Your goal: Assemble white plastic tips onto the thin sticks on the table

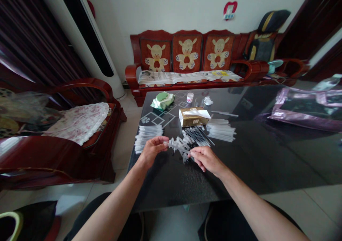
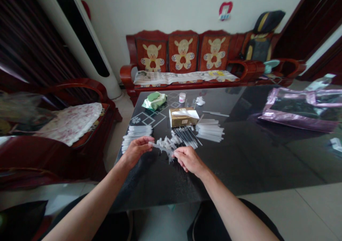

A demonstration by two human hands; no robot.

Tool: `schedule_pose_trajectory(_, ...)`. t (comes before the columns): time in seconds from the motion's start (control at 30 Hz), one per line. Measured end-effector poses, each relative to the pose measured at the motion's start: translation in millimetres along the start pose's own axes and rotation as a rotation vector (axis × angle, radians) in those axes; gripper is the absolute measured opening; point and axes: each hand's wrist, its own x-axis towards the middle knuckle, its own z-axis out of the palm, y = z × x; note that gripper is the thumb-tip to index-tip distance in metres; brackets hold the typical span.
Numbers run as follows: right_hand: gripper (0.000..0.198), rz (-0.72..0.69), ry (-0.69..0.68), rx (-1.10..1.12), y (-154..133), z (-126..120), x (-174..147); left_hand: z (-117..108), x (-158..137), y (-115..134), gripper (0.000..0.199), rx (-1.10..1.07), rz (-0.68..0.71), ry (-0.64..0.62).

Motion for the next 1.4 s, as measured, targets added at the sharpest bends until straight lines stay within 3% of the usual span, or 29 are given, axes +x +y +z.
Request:
schedule_pose_trajectory(0.3,0.036,-0.007,-0.019,-0.001,-0.7,0.8,-0.9,1.9,2.3,-1.3,0.036,0.156,-0.043,0.088)
schedule_pose_trajectory(0.43,0.035,-0.004,-0.019,-0.006,0.5,-0.1,-0.7,0.7,1.9,-3.5,0.03,0.062,-0.009,0.05)
schedule_pose_trajectory(0.6,0.035,-0.001,-0.006,0.001,1.8,-0.5,-0.3,-0.5,-0.4,0.7,0.04,-0.025,-0.016,-0.002)
schedule_pose_trajectory(0.8,0.035,-0.013,-0.017,-0.004,2.4,0.3,0.3,-0.6,2.1,-1.9,0.038,0.133,-0.044,0.091)
schedule_pose_trajectory(1.1,0.036,-0.001,-0.007,-0.01,2.0,0.3,-0.3,-1.6,-0.2,-1.1,0.039,-0.021,0.003,-0.019)
schedule_pose_trajectory(1.27,0.036,0.001,-0.018,-0.003,1.1,0.7,-0.1,0.8,-0.6,2.0,0.044,0.158,-0.029,0.088)
schedule_pose_trajectory(1.4,0.037,-0.002,-0.021,-0.003,1.6,1.0,0.0,2.4,0.7,-0.2,0.04,0.237,-0.053,0.074)
